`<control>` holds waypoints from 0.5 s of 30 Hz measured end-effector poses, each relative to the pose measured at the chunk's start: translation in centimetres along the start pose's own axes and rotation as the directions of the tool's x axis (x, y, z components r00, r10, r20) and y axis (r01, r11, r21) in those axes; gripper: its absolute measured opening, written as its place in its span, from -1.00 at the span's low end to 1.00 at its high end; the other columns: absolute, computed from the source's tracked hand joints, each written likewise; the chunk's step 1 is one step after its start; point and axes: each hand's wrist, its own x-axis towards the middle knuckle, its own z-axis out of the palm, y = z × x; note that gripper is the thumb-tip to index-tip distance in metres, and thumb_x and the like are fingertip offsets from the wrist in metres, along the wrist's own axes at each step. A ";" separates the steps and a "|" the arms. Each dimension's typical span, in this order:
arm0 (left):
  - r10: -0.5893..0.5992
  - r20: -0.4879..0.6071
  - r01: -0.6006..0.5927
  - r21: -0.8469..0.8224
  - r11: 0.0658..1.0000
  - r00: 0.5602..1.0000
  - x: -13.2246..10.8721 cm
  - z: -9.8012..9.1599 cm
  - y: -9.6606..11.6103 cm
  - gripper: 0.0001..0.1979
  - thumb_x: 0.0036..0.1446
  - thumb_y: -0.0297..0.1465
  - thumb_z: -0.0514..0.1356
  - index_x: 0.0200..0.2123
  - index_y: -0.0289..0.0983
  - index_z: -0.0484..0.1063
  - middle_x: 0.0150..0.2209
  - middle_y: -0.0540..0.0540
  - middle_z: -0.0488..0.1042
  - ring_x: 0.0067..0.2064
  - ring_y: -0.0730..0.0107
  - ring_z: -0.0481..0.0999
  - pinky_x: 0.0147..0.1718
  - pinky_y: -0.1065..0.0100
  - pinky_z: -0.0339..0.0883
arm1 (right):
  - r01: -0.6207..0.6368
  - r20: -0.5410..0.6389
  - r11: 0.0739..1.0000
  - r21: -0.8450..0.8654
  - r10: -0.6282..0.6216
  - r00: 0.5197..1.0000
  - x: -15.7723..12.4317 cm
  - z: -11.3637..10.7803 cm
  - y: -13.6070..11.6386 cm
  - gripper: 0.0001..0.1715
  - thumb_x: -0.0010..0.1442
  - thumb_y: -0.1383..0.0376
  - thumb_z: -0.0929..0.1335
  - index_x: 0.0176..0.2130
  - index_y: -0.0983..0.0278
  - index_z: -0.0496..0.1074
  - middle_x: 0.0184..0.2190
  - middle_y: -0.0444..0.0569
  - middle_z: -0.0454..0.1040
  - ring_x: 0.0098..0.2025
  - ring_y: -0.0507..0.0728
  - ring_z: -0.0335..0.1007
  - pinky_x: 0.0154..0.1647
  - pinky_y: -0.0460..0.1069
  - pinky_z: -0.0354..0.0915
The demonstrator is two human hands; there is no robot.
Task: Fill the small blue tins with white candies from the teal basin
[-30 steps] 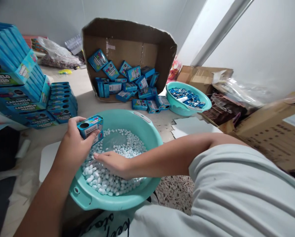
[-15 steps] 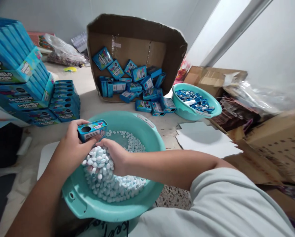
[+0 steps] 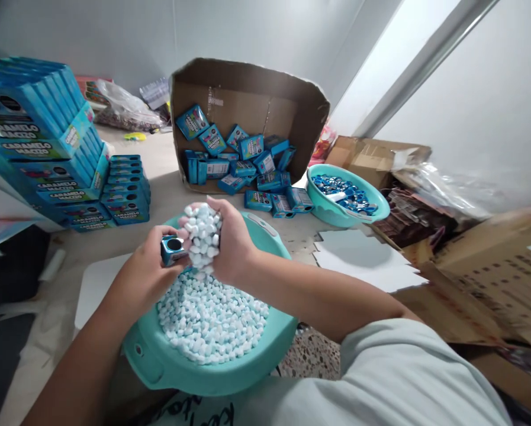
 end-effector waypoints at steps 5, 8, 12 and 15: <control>0.126 0.110 -0.115 -0.102 0.988 0.986 0.0 -0.1 -0.3 -0.75 0.11 -0.35 0.23 -0.11 -0.13 0.34 -0.17 -0.06 0.58 -0.22 0.13 0.60 -0.40 0.30 0.33 | 0.099 0.003 0.987 0.127 -0.100 0.995 2.1 1.2 0.0 -0.77 0.25 0.14 0.22 -0.35 0.22 0.29 -0.50 -0.08 0.40 -0.36 0.10 0.46 -0.32 -0.03 0.46; 0.155 0.146 -0.135 -0.136 0.981 0.977 -0.1 -0.1 -0.7 -0.73 0.11 -0.33 0.24 -0.09 -0.13 0.36 -0.16 -0.07 0.58 -0.20 0.11 0.60 -0.37 0.28 0.37 | 0.092 -0.035 0.979 0.181 -0.087 0.996 2.5 0.7 0.5 -0.78 0.25 0.17 0.23 -0.39 0.21 0.27 -0.52 -0.10 0.38 -0.33 0.11 0.47 -0.29 -0.01 0.48; 0.213 0.167 -0.189 -0.149 0.971 0.963 -0.1 0.2 -1.1 -0.69 0.14 -0.29 0.24 -0.04 -0.14 0.37 -0.15 -0.10 0.58 -0.16 0.08 0.60 -0.34 0.26 0.41 | 0.089 -0.044 0.986 0.144 -0.084 0.996 2.5 -0.3 0.9 -0.78 0.23 0.17 0.27 -0.42 0.21 0.27 -0.53 -0.12 0.38 -0.36 0.10 0.45 -0.27 -0.01 0.49; 0.153 0.151 -0.138 -0.101 0.985 0.977 -0.1 0.4 -1.0 -0.67 0.13 -0.23 0.27 -0.03 -0.13 0.37 -0.12 -0.08 0.58 -0.18 0.07 0.62 -0.39 0.26 0.39 | 0.116 -0.010 0.991 0.061 -0.116 0.993 2.3 -0.6 0.9 -0.72 0.25 0.14 0.30 -0.43 0.21 0.26 -0.53 -0.14 0.40 -0.44 0.05 0.41 -0.31 -0.04 0.47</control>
